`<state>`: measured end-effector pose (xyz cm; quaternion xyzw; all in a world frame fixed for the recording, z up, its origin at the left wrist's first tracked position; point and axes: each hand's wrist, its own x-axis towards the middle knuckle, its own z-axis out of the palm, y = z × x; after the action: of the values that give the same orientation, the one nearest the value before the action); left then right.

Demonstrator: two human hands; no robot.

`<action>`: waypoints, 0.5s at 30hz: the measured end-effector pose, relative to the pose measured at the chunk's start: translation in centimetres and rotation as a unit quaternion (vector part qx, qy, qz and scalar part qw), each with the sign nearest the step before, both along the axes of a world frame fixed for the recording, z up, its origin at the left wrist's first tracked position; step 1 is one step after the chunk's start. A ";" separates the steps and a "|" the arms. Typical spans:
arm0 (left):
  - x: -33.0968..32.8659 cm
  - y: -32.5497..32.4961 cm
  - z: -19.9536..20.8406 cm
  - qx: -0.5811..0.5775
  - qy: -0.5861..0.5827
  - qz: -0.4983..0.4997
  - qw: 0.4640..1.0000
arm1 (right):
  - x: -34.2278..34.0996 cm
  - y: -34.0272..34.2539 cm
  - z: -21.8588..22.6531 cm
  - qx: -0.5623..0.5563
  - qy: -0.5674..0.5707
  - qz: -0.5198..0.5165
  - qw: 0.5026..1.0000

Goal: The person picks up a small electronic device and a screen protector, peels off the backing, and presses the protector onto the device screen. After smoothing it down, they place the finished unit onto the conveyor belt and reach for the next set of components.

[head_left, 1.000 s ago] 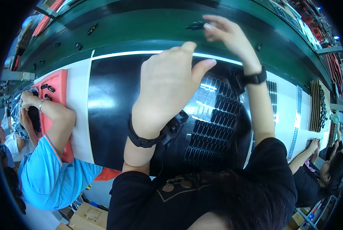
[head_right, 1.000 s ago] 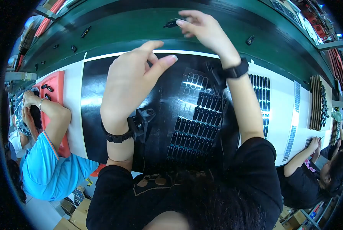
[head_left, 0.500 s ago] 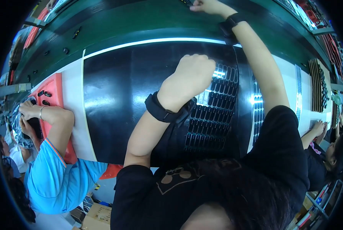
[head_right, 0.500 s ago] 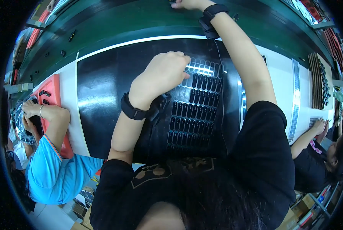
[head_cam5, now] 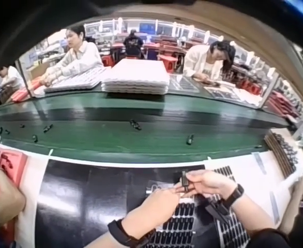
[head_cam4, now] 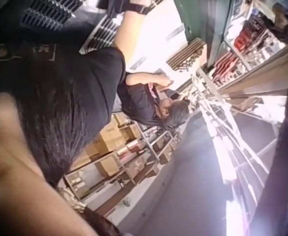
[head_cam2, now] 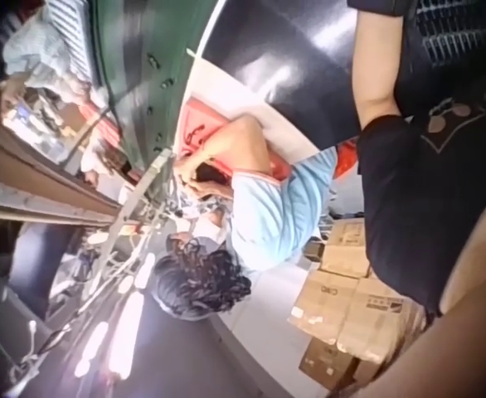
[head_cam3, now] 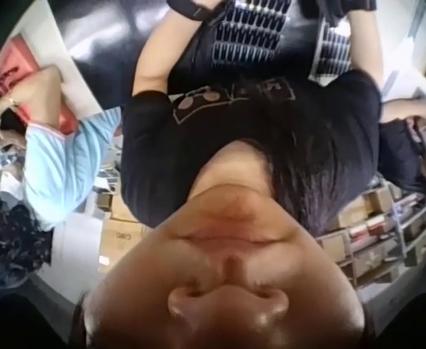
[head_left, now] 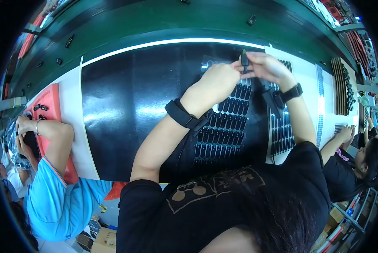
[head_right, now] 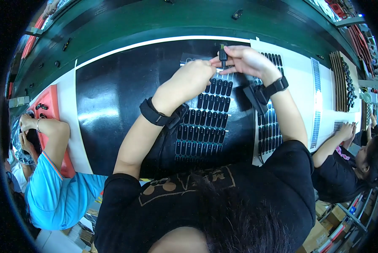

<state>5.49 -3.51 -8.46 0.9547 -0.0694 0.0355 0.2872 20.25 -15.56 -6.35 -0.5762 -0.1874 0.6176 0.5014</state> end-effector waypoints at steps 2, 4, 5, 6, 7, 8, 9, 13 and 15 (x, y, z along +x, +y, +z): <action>-0.1 -0.1 -0.1 -0.020 -0.027 0.008 0.999 | -0.4 0.0 0.0 -0.002 -0.004 -0.004 1.000; -0.4 -0.2 1.4 -0.036 -0.033 0.006 0.999 | -1.1 0.3 0.0 -0.010 -0.046 -0.014 0.999; -0.8 -0.3 2.7 -0.053 -0.035 0.001 0.998 | -1.2 0.2 0.0 -0.015 -0.066 -0.021 0.998; -1.1 -0.3 3.9 -0.069 -0.036 -0.004 0.997 | -1.2 0.1 0.2 -0.013 -0.069 -0.021 0.997; -1.6 -0.1 5.0 -0.066 -0.036 -0.003 0.997 | -1.4 0.1 0.3 -0.013 -0.111 -0.021 0.994; -2.1 0.1 6.1 -0.052 -0.072 0.011 0.996 | -1.6 0.0 0.6 -0.014 -0.152 -0.021 0.988; -2.7 0.3 7.2 -0.038 -0.107 0.027 0.993 | -1.8 0.1 0.8 -0.013 -0.191 -0.019 0.981; -3.5 0.1 9.7 -0.123 -0.185 0.129 0.966 | -1.5 0.2 3.5 0.072 -0.249 -0.019 0.966; -3.8 0.0 10.4 -0.231 -0.240 0.162 0.929 | -2.2 0.0 5.2 0.165 -0.213 -0.026 0.963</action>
<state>1.73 -3.56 1.98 0.8234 0.0297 0.3244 0.4647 18.09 -15.52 -1.11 -0.6084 -0.3741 0.4277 0.5541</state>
